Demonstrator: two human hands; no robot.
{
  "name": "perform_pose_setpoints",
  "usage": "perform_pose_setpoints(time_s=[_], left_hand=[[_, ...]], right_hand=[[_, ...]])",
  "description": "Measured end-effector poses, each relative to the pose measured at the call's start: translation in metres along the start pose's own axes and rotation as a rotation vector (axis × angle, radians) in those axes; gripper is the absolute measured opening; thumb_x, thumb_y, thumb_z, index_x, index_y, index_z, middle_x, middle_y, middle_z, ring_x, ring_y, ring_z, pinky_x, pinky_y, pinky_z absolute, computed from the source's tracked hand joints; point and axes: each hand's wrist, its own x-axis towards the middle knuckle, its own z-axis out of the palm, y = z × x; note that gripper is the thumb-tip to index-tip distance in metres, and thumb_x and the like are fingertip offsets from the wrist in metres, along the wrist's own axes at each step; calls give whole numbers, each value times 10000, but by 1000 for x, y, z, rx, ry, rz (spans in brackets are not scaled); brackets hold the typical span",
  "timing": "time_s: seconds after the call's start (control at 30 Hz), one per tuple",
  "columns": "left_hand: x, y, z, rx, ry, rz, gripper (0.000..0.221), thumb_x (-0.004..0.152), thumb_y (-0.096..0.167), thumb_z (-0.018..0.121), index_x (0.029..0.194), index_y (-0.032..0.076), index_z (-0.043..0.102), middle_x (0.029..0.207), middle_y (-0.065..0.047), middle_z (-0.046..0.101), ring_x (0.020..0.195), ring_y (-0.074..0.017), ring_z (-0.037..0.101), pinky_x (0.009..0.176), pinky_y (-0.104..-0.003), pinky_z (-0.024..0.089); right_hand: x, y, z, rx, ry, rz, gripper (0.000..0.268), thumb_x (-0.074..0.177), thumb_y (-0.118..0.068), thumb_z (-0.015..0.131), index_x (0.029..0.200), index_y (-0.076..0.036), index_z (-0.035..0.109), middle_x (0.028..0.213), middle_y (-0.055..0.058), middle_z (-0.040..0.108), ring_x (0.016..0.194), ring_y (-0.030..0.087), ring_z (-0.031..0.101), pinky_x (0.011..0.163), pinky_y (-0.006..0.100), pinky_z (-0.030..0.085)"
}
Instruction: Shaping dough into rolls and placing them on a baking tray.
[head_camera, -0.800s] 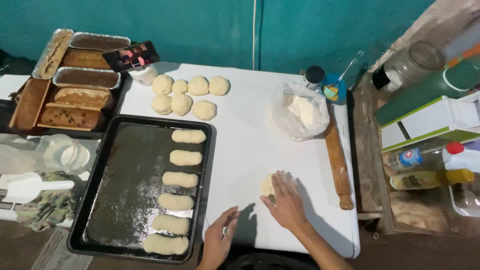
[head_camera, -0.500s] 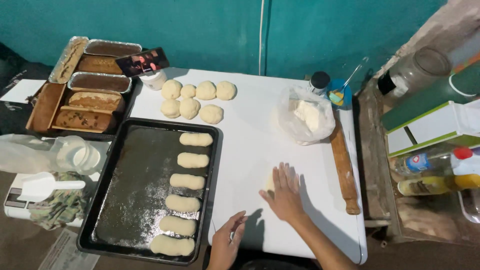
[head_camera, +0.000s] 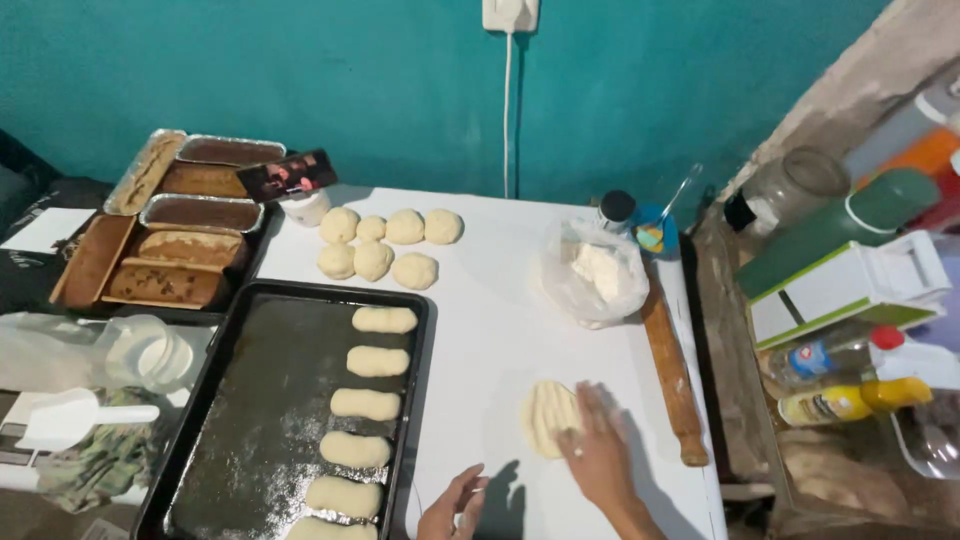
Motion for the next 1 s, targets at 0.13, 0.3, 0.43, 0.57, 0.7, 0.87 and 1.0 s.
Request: perform_pose_setpoints(time_s=[0.13, 0.3, 0.43, 0.57, 0.7, 0.87, 1.0], left_hand=[[-27, 60, -11, -67, 60, -35, 429, 965, 199, 633, 1391, 157, 599, 1149, -47, 803, 993, -115, 778, 859, -282, 599], [-33, 67, -7, -11, 14, -36, 428, 956, 184, 645, 1382, 163, 613, 1138, -66, 814, 1032, -146, 799, 922, -306, 583], [-37, 81, -10, 31, -29, -24, 441, 950, 160, 631, 1390, 165, 604, 1178, -64, 797, 1103, -147, 779, 982, -315, 560], [-47, 117, -15, 56, 107, -41, 475, 940, 130, 629, 1414, 163, 609, 1210, -75, 790, 1141, -194, 764, 999, -342, 551], [-34, 113, 3, 275, 117, 224, 523, 913, 89, 694, 1419, 138, 568, 1362, -126, 686, 1294, -315, 637, 1073, -395, 500], [8, 139, 21, 644, 191, 618, 735, 772, 124, 739, 1459, 145, 479, 1509, -197, 465, 1394, -410, 442, 1114, -606, 263], [46, 133, 20, 980, 317, 632, 649, 831, 172, 699, 1447, 221, 500, 1417, -137, 528, 1403, -342, 415, 1129, -697, 118]], right_hand=[[14, 69, -27, -285, 317, 356, 787, 843, -471, 700, 1482, -52, 513, 1518, 180, 495, 1388, 410, 466, 1102, 607, 366], [24, 161, 1, -258, 89, 681, 794, 839, -515, 754, 1434, -40, 529, 1336, 226, 567, 1226, 430, 540, 984, 600, 438], [-16, 179, 16, -171, 192, 476, 707, 887, -443, 763, 1348, 53, 561, 1335, 261, 577, 1239, 448, 523, 1052, 524, 435], [-66, 135, -32, -45, 330, 413, 643, 875, -357, 763, 1347, 40, 581, 1270, 230, 591, 1227, 428, 520, 1040, 519, 435], [-76, 106, -74, -48, 346, 223, 669, 825, -380, 772, 1354, -14, 587, 1267, 185, 591, 1206, 401, 522, 1037, 506, 436], [-62, 63, -83, -80, 195, 58, 563, 767, -351, 772, 1280, -157, 646, 1211, 100, 625, 1152, 338, 561, 957, 475, 458], [-49, 47, -80, -57, 11, -95, 544, 781, -354, 768, 1291, -204, 654, 1203, 55, 639, 1094, 297, 589, 897, 442, 484]])
